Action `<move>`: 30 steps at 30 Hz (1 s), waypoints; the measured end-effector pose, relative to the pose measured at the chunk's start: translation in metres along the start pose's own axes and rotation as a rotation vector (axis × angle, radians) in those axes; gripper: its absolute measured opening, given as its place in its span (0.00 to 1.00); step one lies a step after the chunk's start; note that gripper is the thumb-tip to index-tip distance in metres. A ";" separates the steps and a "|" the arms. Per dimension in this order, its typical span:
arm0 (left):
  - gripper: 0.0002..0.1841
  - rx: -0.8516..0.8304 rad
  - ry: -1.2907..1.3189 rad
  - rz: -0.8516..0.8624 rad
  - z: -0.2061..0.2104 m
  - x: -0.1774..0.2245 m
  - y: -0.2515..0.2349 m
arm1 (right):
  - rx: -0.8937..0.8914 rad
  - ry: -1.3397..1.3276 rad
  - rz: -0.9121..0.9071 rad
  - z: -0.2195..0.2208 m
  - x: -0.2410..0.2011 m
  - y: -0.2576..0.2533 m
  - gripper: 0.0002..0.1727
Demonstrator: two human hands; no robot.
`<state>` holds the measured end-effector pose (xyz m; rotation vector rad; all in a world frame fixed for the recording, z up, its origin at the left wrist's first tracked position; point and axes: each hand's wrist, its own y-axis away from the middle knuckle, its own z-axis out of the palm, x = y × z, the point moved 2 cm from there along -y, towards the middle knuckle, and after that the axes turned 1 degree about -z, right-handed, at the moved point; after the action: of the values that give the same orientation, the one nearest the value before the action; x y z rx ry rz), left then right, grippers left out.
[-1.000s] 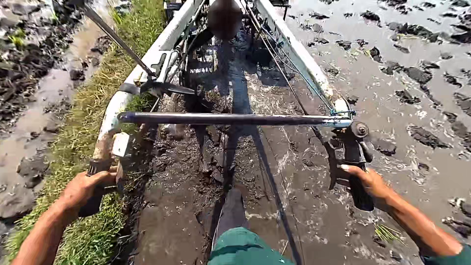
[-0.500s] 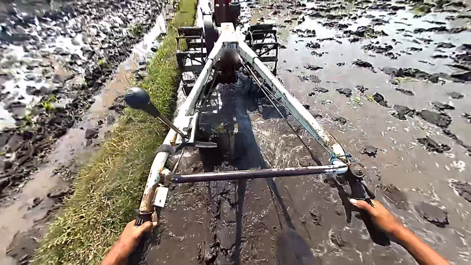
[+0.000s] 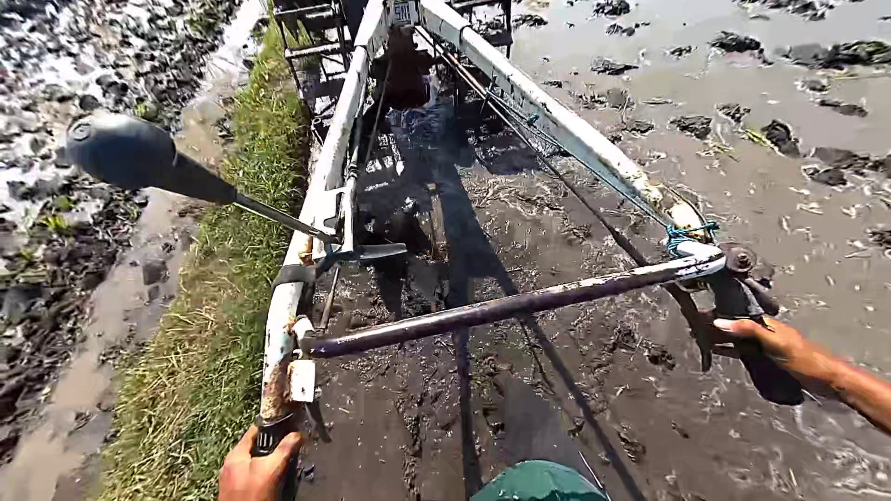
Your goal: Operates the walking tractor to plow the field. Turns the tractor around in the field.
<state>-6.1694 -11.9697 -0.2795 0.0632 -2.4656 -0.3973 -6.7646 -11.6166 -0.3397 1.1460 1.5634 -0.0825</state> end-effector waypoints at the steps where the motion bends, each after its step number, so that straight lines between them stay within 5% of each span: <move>1: 0.28 0.098 -0.111 0.059 0.005 0.019 -0.007 | 0.010 0.010 -0.006 0.001 -0.017 -0.013 0.27; 4: 0.35 0.266 -0.379 0.114 0.026 0.072 -0.038 | 0.048 0.115 -0.013 0.001 -0.065 -0.057 0.31; 10: 0.32 0.277 -0.380 0.039 0.026 0.132 -0.129 | 0.056 0.374 -0.026 0.010 -0.151 -0.135 0.26; 19: 0.28 0.322 -0.449 -0.041 -0.094 0.080 -0.355 | -0.307 -0.052 0.044 0.216 -0.225 -0.132 0.31; 21: 0.29 0.280 -0.432 -0.044 -0.103 0.078 -0.395 | -0.258 -0.116 0.030 0.245 -0.226 -0.151 0.30; 25: 0.33 0.183 -0.359 0.038 -0.071 0.101 -0.443 | -0.062 -0.085 -0.010 0.220 -0.235 -0.224 0.30; 30: 0.31 0.102 -0.287 0.039 -0.048 0.155 -0.515 | -0.041 -0.129 0.023 0.211 -0.279 -0.308 0.34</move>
<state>-6.2904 -12.4951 -0.3059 -0.0003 -2.7646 -0.2798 -6.8569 -12.0731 -0.3512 1.1053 1.4317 -0.1061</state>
